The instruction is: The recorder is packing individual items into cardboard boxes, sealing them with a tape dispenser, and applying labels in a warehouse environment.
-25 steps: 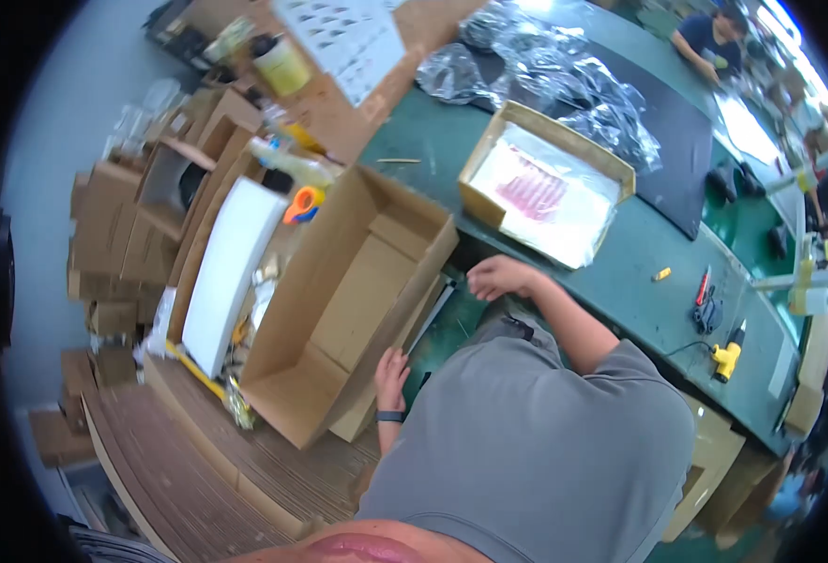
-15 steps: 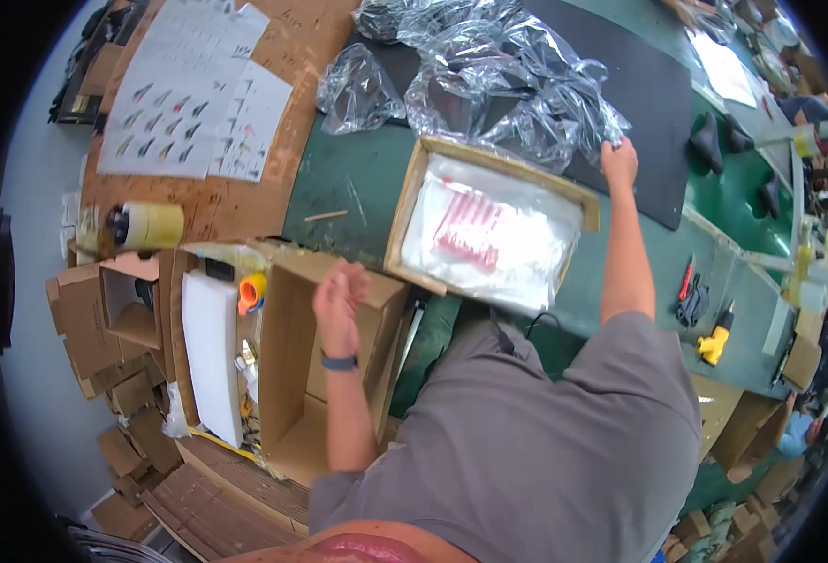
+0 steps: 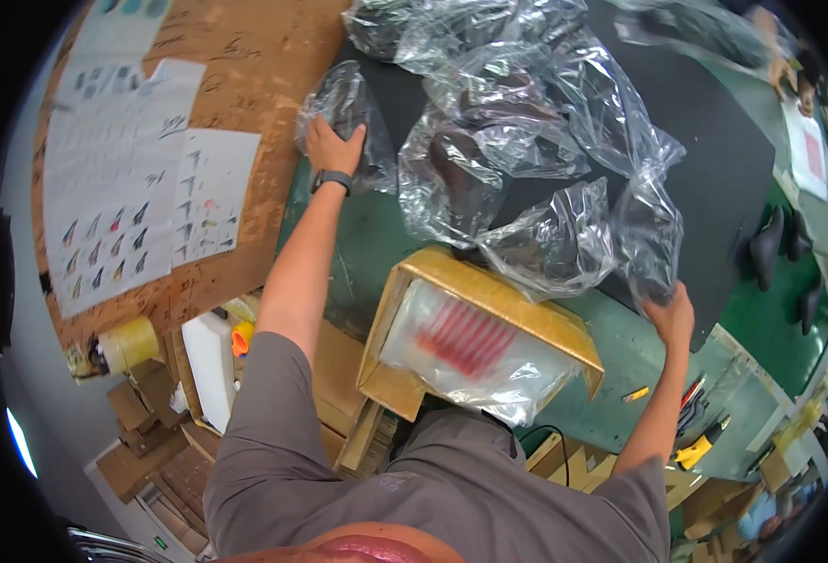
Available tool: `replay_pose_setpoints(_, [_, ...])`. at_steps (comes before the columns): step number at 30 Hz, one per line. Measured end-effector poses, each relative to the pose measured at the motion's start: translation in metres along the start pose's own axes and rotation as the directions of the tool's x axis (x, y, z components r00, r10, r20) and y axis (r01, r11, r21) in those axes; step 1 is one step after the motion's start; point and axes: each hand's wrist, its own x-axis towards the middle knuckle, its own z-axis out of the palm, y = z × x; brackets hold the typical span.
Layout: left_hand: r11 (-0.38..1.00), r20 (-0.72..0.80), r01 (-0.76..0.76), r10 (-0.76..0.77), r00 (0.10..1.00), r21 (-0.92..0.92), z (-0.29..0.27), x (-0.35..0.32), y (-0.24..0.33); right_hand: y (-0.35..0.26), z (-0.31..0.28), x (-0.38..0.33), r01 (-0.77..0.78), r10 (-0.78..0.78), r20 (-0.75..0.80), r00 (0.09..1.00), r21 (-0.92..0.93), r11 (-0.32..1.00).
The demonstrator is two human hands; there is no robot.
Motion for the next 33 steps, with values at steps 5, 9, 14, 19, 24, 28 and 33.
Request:
replay_pose_setpoints(5, [0.966, 0.383, 0.156, -0.226, 0.896, 0.204, 0.014, 0.045, 0.038, 0.094, 0.021, -0.112, -0.078, -0.006, -0.332, 0.943, -0.238, 0.968])
replay_pose_setpoints(9, [0.969, 0.555, 0.246, -0.204, 0.806, -0.002, 0.045, 0.056, -0.023, 0.101, 0.09, -0.139, -0.277, 0.277, -0.023, 0.961, 0.0, 0.961])
replay_pose_setpoints(14, [0.446, 0.393, 0.391, -0.093, 0.915, -0.805, -0.061, -0.09, -0.045, 0.103, 0.147, -0.157, -0.289, 0.299, -0.069, 0.952, 0.126, 0.949])
replay_pose_setpoints(19, [0.486, 0.466, 0.495, -0.189, 0.864, -0.721, -0.163, -0.256, -0.125, 0.13, 0.179, -0.151, -0.291, 0.312, -0.091, 0.946, 0.193, 0.937])
replay_pose_setpoints(24, [0.959, 0.548, 0.281, -0.22, 0.807, -0.028, -0.135, -0.317, -0.16, 0.163, 0.172, -0.131, -0.198, 0.218, -0.144, 0.965, 0.141, 0.97])
replay_pose_setpoints(28, [0.972, 0.691, 0.228, -0.132, 0.711, -0.048, -0.087, -0.314, -0.162, 0.128, 0.1, -0.11, -0.398, 0.332, 0.237, 0.913, 0.693, 0.601])
replay_pose_setpoints(33, [0.64, 0.775, 0.652, -0.138, 0.617, -0.405, -0.171, -0.291, -0.186, -0.105, -0.007, -0.2, -0.056, 0.083, 0.027, 0.996, 0.925, 0.376])
